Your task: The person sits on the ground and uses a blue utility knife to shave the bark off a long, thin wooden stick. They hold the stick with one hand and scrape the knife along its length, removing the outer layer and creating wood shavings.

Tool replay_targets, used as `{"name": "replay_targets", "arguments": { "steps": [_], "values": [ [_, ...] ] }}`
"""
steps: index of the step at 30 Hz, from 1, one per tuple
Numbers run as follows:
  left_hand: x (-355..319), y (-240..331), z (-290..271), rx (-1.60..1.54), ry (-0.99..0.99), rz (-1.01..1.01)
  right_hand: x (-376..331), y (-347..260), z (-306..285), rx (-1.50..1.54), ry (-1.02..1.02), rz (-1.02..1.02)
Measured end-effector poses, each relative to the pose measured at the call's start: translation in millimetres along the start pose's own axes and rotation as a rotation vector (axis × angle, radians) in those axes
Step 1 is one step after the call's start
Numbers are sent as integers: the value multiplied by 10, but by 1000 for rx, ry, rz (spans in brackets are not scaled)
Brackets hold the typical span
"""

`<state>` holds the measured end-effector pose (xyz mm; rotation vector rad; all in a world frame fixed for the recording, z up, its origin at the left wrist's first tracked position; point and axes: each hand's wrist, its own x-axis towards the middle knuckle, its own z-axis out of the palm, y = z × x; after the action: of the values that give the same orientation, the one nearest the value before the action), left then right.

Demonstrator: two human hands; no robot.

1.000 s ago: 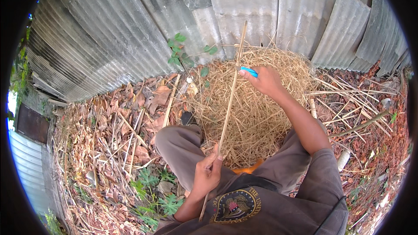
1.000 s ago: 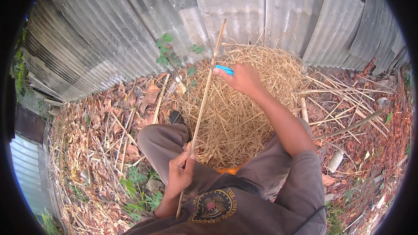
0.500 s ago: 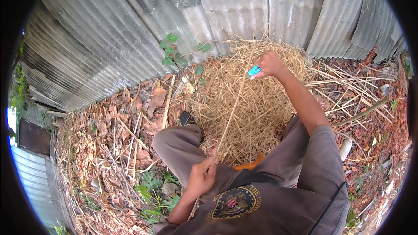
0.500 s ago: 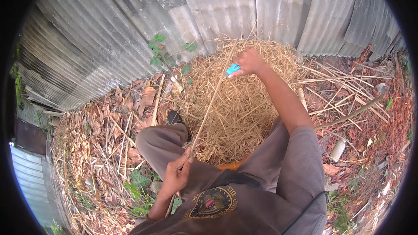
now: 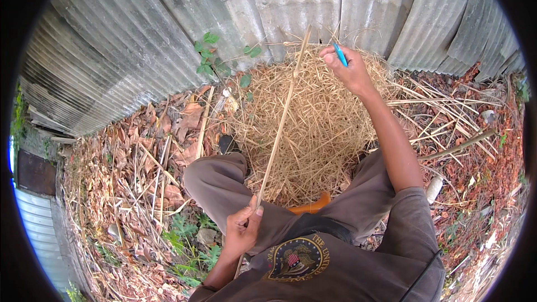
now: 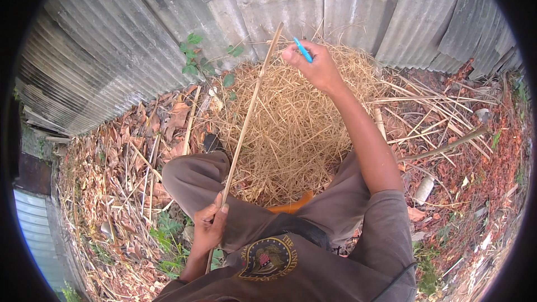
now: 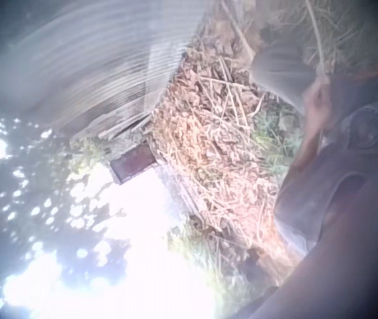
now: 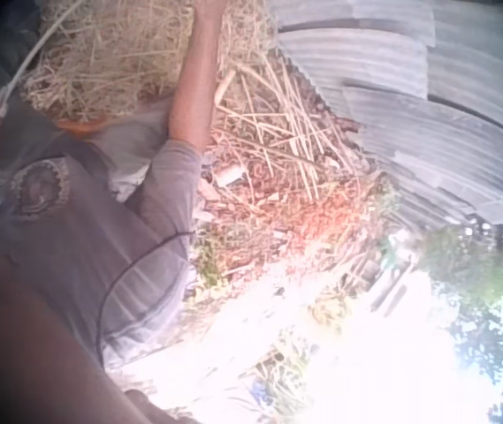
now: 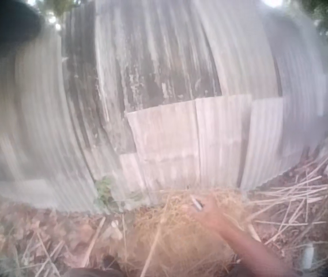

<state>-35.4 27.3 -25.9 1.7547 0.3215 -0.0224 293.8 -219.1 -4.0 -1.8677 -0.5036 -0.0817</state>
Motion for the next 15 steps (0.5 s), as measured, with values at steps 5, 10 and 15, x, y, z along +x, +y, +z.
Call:
{"name": "replay_targets", "arguments": {
  "steps": [5,10,15],
  "values": [
    [40,-69,55,94,-28,157,-158,-64,502,-62,-6,-284],
    [-31,-10,177,-52,34,24,-61,-49,613,199,-47,43],
    [-32,-210,37,-167,83,-100,1,-233,505,1168,-61,365]
  ]
}}
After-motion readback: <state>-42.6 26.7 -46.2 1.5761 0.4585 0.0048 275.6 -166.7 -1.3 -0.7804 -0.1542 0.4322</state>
